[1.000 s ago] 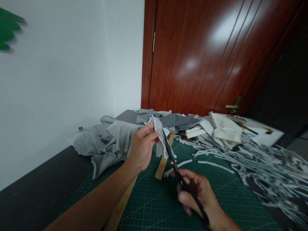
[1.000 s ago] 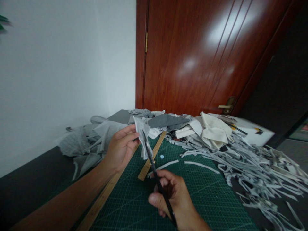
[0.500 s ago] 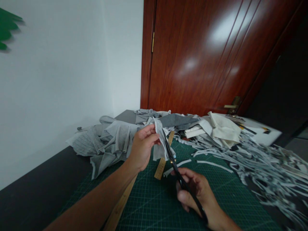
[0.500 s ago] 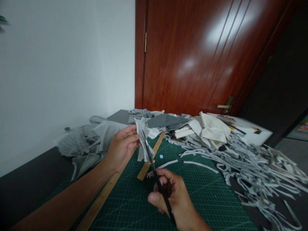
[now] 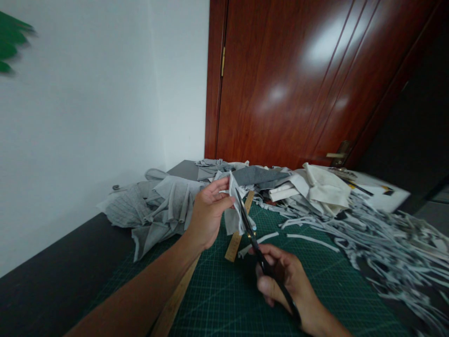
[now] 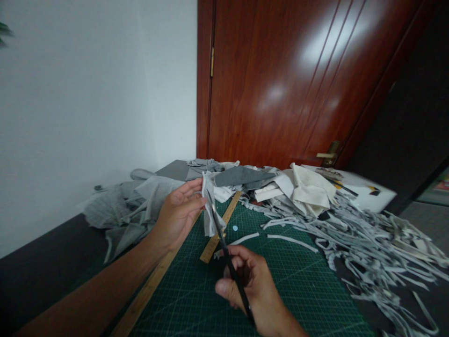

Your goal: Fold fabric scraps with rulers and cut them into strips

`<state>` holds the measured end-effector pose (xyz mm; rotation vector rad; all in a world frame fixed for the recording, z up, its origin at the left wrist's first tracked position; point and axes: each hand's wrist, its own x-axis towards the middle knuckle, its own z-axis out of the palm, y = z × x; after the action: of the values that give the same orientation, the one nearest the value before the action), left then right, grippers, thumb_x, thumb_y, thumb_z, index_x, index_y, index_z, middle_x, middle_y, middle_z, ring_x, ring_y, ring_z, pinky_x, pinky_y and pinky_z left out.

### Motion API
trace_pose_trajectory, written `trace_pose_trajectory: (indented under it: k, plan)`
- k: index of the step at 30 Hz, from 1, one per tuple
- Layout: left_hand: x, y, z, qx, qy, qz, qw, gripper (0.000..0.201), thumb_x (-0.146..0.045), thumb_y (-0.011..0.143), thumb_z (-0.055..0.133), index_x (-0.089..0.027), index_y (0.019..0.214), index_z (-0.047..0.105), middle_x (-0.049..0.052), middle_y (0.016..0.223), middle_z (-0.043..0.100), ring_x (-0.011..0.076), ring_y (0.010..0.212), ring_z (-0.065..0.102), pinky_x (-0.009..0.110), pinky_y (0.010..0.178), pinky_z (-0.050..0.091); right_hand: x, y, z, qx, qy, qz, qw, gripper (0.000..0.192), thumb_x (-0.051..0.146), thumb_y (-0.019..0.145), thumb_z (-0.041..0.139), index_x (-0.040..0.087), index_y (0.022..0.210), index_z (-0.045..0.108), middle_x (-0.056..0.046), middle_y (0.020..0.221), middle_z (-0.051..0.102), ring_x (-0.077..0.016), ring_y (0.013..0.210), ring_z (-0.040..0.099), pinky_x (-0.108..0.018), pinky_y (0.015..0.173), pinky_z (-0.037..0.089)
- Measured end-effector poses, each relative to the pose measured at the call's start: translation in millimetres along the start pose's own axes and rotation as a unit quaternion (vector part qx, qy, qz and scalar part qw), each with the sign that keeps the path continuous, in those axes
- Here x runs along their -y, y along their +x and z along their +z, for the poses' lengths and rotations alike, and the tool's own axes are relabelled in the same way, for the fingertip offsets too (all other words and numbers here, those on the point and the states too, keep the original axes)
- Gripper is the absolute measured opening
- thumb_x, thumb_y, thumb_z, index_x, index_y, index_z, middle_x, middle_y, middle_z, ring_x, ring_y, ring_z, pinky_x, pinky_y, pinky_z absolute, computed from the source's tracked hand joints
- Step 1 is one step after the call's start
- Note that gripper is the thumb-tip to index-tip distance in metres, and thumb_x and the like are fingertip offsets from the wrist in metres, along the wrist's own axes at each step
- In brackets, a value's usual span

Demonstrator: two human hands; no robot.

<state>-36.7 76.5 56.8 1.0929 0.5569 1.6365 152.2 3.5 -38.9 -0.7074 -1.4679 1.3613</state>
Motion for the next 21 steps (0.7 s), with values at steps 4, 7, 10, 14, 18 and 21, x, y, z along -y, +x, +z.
trace_pose_trajectory:
  k: [4,7,10,14,18,21]
  plan:
    - [2.5,-0.1,-0.6,0.004,-0.017,-0.004,1.000,0.054,-0.011,0.062,0.085,-0.016,0.114,0.076,0.005,0.111,0.078,0.0137,0.081,0.065,0.027,0.078,0.051,0.3,-0.2,-1.2,0.005,-0.007,-0.003,1.000,0.053,0.057,0.078,0.091,0.021,0.112,0.072,0.007,0.067,0.055,-0.0038,0.044,0.040,-0.014,0.041,0.037]
    - [3.4,-0.9,0.4,0.008,-0.031,-0.010,0.999,0.058,-0.012,0.061,0.088,-0.017,0.118,0.074,0.006,0.111,0.079,0.0159,0.085,0.068,0.029,0.084,0.052,0.1,-0.1,-1.3,0.007,-0.004,-0.004,1.000,0.055,0.058,0.078,0.090,0.020,0.112,0.071,0.006,0.067,0.055,-0.0038,0.043,0.041,-0.015,0.041,0.036]
    - [3.9,-1.5,1.5,0.013,-0.038,-0.014,0.999,0.061,-0.014,0.060,0.090,-0.017,0.118,0.073,0.007,0.107,0.080,0.0176,0.087,0.070,0.031,0.087,0.052,0.4,0.3,-1.0,0.004,-0.004,-0.004,1.000,0.057,0.060,0.078,0.090,0.019,0.113,0.070,0.006,0.068,0.056,-0.0037,0.042,0.042,-0.015,0.041,0.035]
    - [4.2,-1.6,1.5,0.013,-0.038,-0.017,0.999,0.062,-0.013,0.059,0.091,-0.017,0.118,0.073,0.006,0.107,0.080,0.0167,0.085,0.069,0.030,0.087,0.052,1.9,1.2,-0.7,0.003,-0.011,-0.001,1.000,0.058,0.061,0.078,0.089,0.018,0.113,0.070,0.006,0.067,0.055,-0.0036,0.041,0.041,-0.015,0.040,0.033]
    - [4.5,-1.6,0.5,0.015,-0.033,-0.019,0.999,0.064,-0.013,0.060,0.091,-0.016,0.121,0.072,0.007,0.110,0.080,0.0163,0.085,0.068,0.031,0.088,0.051,3.3,2.2,-0.8,-0.005,-0.024,0.002,1.000,0.056,0.058,0.078,0.090,0.017,0.110,0.071,0.006,0.066,0.055,-0.0038,0.041,0.039,-0.015,0.039,0.032]
    - [4.8,-1.5,0.2,0.016,-0.030,-0.018,0.999,0.064,-0.014,0.060,0.091,-0.016,0.122,0.072,0.007,0.111,0.080,0.0169,0.087,0.068,0.032,0.090,0.051,5.2,2.7,-0.2,-0.010,-0.037,0.006,0.999,0.054,0.055,0.077,0.091,0.017,0.108,0.071,0.007,0.063,0.054,-0.0040,0.040,0.038,-0.016,0.038,0.030]
